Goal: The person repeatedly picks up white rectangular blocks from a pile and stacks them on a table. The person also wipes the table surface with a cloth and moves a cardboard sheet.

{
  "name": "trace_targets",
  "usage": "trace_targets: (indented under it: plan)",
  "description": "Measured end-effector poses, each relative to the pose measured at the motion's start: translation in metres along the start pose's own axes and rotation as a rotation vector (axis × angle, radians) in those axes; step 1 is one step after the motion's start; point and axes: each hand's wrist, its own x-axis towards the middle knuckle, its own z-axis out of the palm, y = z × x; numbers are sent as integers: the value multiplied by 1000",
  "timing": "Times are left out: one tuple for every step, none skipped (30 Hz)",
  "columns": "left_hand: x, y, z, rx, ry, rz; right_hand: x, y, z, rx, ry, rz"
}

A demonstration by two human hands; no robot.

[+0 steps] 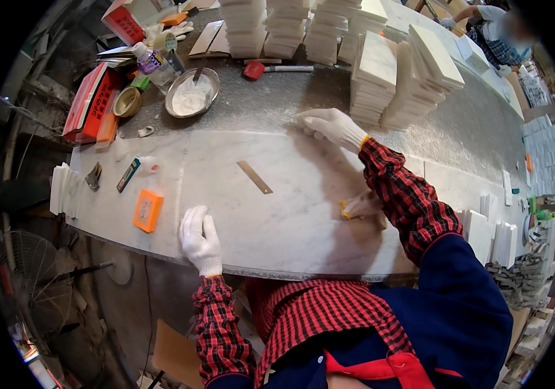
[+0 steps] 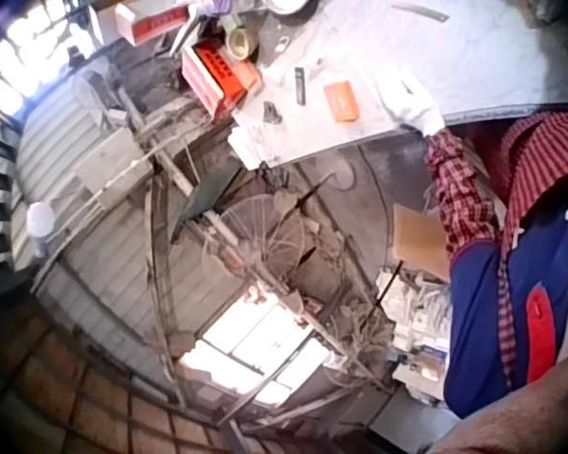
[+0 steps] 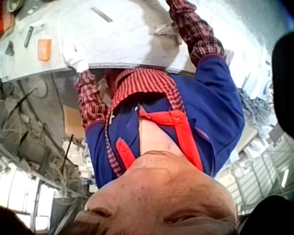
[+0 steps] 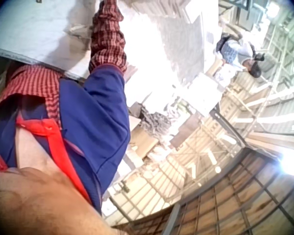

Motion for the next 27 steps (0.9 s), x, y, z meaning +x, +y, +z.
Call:
trace_targets:
  plan:
    - [1, 1, 0, 0, 6, 9, -4, -1, -6, 41, 9, -35]
    - [0, 1, 0, 6, 13, 9, -9, 0, -14, 81, 8, -69]
    - [-2, 0, -2, 14, 19, 6, -13, 3, -20, 120, 2, -102]
    - [-3, 0, -5, 20, 27, 4, -14, 8, -27, 22, -40, -88]
    - [-2, 1, -4, 11, 28, 7, -18, 14, -38, -79, -68, -65]
    - [-3, 2, -2, 2, 28, 10, -19, 19, -44, -180, -98, -42]
    - [-3, 1, -1, -1, 28, 10, -20, 21, -43, -257, -82, -125]
    - [-4, 0, 1, -4, 27, 10, -19, 26, -39, -333, -66, -207]
    - [-4, -1, 2, -3, 27, 10, -16, 28, -32, -407, -52, -292]
    - [-4, -2, 1, -1, 25, 8, -15, 23, -23, -478, -38, -379]
    - [-4, -2, 1, 1, 23, 6, -10, 14, -15, -551, -37, -346]
    - [-3, -2, 1, -1, 21, 12, -6, 10, -10, -508, -45, -315]
    - [-2, -2, 1, 6, 19, 10, 0, 6, -6, -462, -55, -287]
    - [-2, -2, 1, 12, 16, 9, 4, 4, -4, -417, -65, -259]
    - [-2, -1, 2, 16, 15, 6, 7, 6, 1, -429, -15, -308]
    - [-1, 0, 1, 20, 17, 7, 8, 8, 2, -383, -11, -277]
    - [0, 2, 1, 23, 18, 9, 8, 10, 3, -338, -6, -247]
    - [0, 1, -2, 32, 23, 10, 8, 7, 6, -290, -4, -221]
    - [-1, 0, -4, 33, 12, 6, 5, 6, 8, -162, 26, -175]
    - [-4, -3, -3, 34, 1, 1, 0, 4, 9, -34, 54, -129]
    - [-5, -4, -2, 32, -10, -7, -2, 4, 8, 90, 81, -79]
    - [-5, -6, -1, 29, -5, -2, -1, 5, 4, 27, 47, -75]
    - [-5, -7, -1, 26, 0, 2, 0, 7, -3, -36, 12, -72]
    - [-6, -6, 1, 16, -1, 2, -1, 10, -8, -104, -21, -61]
    - [-6, -5, 1, 5, -2, 3, -3, 15, -7, -221, -49, -196]
    - [-6, -5, 1, -6, -3, 5, 0, 17, -4, -323, -29, -258]
    - [-5, -4, 0, -12, -5, 6, 4, 12, 3, -422, -12, -321]
